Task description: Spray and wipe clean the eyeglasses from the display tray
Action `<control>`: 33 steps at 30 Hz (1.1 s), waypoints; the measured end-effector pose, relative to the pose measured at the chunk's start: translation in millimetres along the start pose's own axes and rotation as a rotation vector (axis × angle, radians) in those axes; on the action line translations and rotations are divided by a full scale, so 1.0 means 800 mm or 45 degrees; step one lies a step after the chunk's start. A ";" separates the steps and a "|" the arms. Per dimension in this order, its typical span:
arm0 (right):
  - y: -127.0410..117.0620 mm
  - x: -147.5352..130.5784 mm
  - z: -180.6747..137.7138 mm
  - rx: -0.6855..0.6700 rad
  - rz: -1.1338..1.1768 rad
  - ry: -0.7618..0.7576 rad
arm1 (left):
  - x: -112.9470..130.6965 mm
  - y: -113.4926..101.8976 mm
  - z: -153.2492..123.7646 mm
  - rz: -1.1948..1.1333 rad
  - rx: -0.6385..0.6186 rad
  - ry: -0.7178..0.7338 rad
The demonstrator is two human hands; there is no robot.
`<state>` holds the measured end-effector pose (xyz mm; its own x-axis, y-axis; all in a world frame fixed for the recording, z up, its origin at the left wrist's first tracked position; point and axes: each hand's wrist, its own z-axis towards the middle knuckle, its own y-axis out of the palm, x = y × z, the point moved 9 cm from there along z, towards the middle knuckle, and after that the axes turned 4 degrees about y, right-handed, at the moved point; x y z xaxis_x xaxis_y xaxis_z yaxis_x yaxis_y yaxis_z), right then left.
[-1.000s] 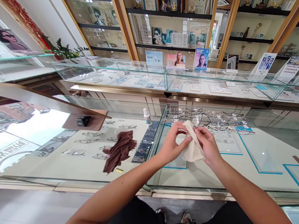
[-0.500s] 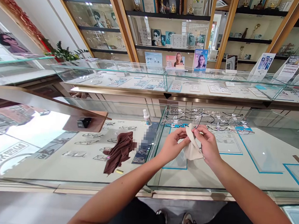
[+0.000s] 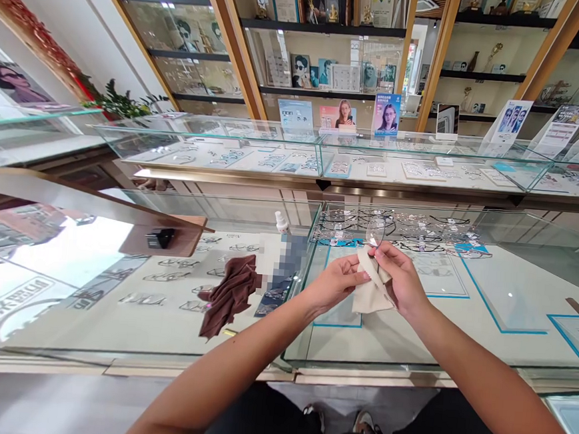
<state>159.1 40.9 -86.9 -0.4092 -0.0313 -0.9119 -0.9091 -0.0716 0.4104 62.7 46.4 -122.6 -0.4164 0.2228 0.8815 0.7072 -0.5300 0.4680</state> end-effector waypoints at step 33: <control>-0.004 0.005 0.004 -0.028 -0.011 0.089 | 0.044 0.002 -0.013 0.652 -0.186 0.175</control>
<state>160.2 44.5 -91.9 -0.3939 -0.1004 -0.9136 -0.9104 -0.0943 0.4029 43.3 45.1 -91.3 -0.1176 -0.1976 0.9732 0.7565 -0.6527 -0.0411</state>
